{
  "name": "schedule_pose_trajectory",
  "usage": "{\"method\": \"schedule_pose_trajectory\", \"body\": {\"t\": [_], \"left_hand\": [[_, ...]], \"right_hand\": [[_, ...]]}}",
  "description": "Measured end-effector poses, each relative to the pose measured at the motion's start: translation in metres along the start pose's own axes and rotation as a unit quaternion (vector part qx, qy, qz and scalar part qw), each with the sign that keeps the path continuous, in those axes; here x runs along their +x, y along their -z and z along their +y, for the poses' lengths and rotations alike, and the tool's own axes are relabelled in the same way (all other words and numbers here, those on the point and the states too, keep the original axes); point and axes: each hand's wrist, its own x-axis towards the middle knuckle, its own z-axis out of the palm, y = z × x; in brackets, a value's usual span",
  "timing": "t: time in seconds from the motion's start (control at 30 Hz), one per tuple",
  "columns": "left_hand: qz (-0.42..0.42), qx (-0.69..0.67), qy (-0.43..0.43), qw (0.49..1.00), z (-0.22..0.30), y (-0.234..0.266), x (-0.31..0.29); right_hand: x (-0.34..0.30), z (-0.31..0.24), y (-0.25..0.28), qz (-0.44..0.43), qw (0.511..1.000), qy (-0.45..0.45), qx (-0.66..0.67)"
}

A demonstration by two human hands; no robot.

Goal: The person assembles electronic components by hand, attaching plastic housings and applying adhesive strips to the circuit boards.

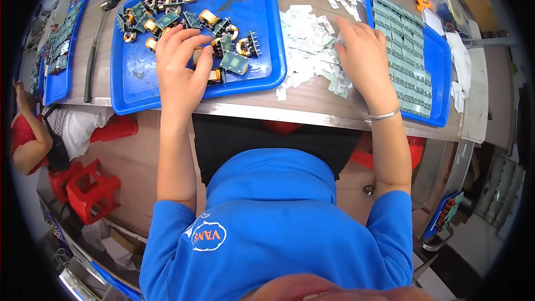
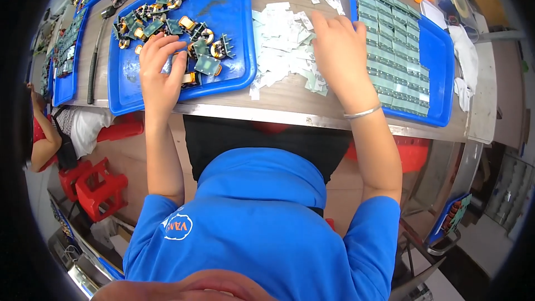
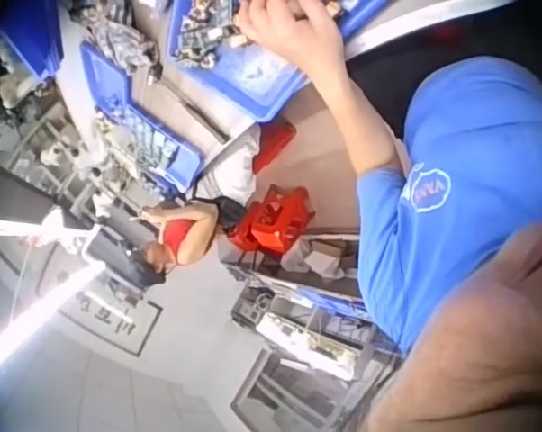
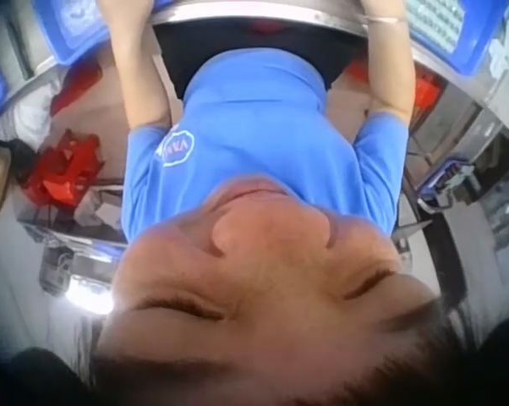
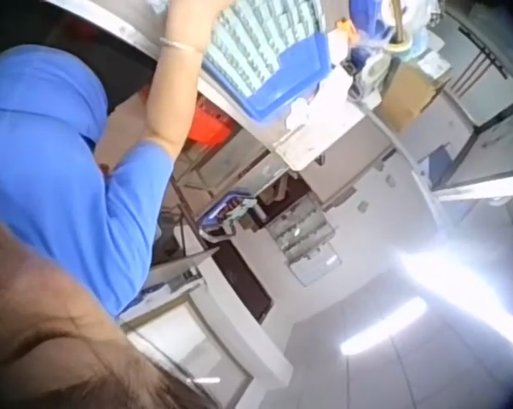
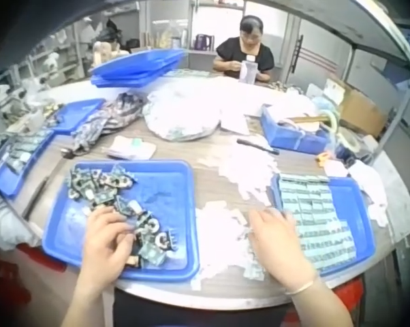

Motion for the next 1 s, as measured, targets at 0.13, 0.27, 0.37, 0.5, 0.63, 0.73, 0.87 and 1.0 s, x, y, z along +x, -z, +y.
{"method": "schedule_pose_trajectory", "body": {"t": [0.13,0.27,0.37,0.5,0.63,0.73,0.87,1.0], "left_hand": [[0.011,-0.017,0.002,1.000,0.002,0.001,0.001],[0.028,-0.045,-0.022,0.998,0.016,0.009,0.009],[-0.014,-0.215,0.021,0.976,0.048,0.018,0.008],[-0.171,-0.564,0.173,0.789,0.068,0.007,-0.001],[-0.210,-0.671,0.231,0.673,0.077,0.005,-0.010],[-0.187,-0.636,0.264,0.700,0.081,0.006,-0.010],[-0.084,-0.327,-0.010,0.941,0.081,-0.002,-0.008],[-0.043,-0.315,-0.082,0.944,0.085,-0.009,-0.009]], "right_hand": [[0.003,0.001,-0.004,0.016,0.999,0.008,0.030],[0.008,0.001,0.011,0.015,0.999,0.002,0.049],[0.008,-0.016,0.033,0.153,0.965,0.098,0.189],[-0.008,-0.056,0.059,0.154,0.908,0.219,0.324],[-0.024,-0.071,0.046,0.163,0.895,0.242,0.338],[-0.030,-0.074,0.051,0.166,0.861,0.163,0.453],[-0.035,-0.059,0.047,0.028,0.815,0.076,0.573],[-0.035,-0.060,0.041,-0.070,0.770,0.007,0.634]]}}
